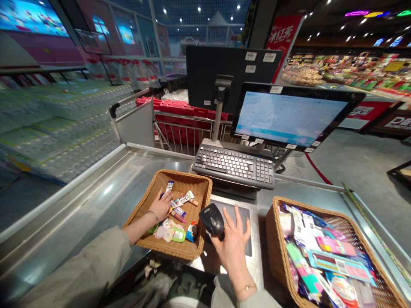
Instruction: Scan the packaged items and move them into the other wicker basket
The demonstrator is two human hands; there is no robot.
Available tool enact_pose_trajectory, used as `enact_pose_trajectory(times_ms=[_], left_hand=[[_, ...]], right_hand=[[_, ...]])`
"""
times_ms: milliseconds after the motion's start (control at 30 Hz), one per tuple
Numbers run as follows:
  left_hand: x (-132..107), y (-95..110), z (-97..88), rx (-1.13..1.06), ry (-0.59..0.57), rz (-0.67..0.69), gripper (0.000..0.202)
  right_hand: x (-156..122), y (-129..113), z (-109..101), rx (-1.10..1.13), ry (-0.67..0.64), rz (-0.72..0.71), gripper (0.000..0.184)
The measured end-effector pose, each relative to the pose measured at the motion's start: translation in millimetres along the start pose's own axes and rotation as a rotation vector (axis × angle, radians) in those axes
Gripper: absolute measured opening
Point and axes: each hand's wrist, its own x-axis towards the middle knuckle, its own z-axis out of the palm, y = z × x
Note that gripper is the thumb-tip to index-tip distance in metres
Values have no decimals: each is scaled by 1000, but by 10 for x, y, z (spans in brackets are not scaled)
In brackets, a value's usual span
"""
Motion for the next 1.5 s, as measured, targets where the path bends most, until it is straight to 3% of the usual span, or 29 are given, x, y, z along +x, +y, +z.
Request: enact_pose_trajectory(times_ms=[233, 400, 633, 867, 1267, 1500], left_hand=[[-3, 103, -336, -6, 59, -2, 31], [2, 261, -593, -102, 229, 9, 20], [42, 557, -871, -154, 383, 106, 26], [76, 726, -1002, -165, 514, 155, 27], [114, 843, -1125, -213, 755, 270, 27], [109, 884, -1191, -170, 802, 312, 40]], right_hand=[[50, 11, -120, -1, 12, 13, 5], [52, 37, -171, -1, 53, 5, 7], [43, 43, -238, -25, 73, 14, 7], [4, 80, -304, -58, 91, 13, 11], [-34, 139, -346, -98, 105, -6, 15], [-58, 161, -357, -77, 114, -3, 13]])
